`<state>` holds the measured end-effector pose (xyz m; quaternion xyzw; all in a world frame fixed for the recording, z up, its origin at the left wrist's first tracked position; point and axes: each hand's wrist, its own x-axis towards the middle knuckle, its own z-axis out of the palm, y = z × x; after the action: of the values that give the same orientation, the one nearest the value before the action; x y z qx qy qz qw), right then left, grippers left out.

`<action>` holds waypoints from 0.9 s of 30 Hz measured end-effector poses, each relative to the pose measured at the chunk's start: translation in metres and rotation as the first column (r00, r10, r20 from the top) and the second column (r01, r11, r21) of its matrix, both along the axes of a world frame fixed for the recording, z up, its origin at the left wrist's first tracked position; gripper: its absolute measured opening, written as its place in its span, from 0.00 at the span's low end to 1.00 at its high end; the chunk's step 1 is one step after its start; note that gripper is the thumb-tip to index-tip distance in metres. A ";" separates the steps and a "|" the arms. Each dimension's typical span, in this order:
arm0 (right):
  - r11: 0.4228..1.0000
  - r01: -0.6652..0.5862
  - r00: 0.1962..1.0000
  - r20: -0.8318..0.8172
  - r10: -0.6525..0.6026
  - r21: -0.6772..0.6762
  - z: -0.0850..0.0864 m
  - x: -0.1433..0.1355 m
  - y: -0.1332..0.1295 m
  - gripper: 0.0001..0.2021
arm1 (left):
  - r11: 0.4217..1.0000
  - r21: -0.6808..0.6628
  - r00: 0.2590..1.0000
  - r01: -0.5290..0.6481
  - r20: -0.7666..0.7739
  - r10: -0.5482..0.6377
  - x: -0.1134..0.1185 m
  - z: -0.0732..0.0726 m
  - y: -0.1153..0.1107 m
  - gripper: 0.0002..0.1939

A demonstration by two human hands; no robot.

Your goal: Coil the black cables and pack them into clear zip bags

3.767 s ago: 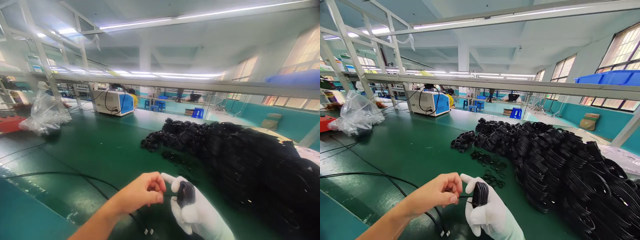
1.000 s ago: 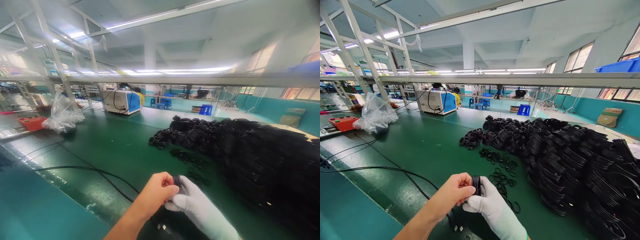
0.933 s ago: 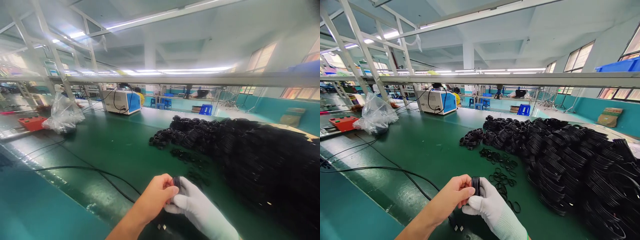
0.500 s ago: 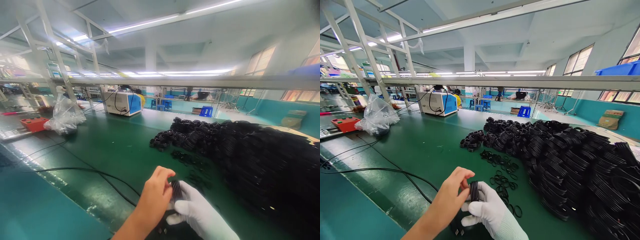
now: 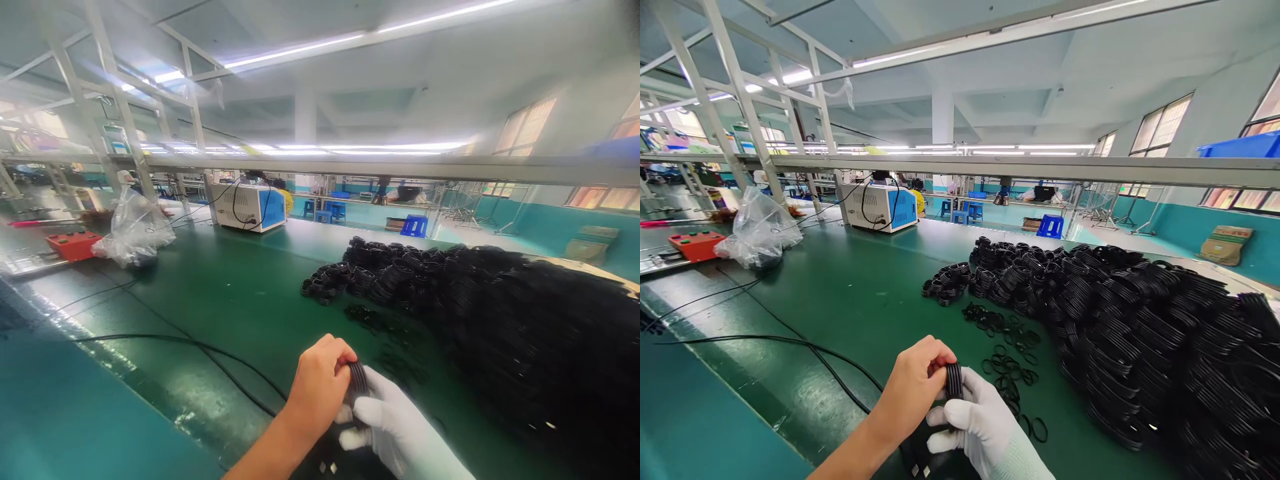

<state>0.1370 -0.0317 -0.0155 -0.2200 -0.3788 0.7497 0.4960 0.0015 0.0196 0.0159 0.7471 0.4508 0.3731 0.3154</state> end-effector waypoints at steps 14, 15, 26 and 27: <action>0.993 0.091 0.972 0.221 -0.074 -0.071 0.010 -0.002 0.000 0.19 | 0.829 -0.354 0.901 0.433 0.197 -0.387 -0.028 0.016 0.015 0.18; 0.986 0.164 0.937 0.320 -0.144 -0.039 0.012 -0.002 0.001 0.22 | 0.865 -0.335 0.928 0.374 0.135 -0.348 -0.027 0.017 0.014 0.18; 0.937 0.235 0.748 0.568 -0.344 0.258 -0.006 0.001 0.007 0.23 | 0.900 -0.154 0.873 0.407 -0.223 -0.433 -0.038 0.036 0.000 0.20; 0.925 0.268 0.723 0.578 -0.377 0.268 -0.008 0.001 0.008 0.25 | 0.898 -0.153 0.857 0.414 -0.269 -0.441 -0.039 0.036 -0.001 0.17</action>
<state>0.1380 -0.0238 -0.0234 -0.4745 -0.5370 0.5029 0.4832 -0.0374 0.0189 0.0521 0.8608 0.3322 0.1569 0.3523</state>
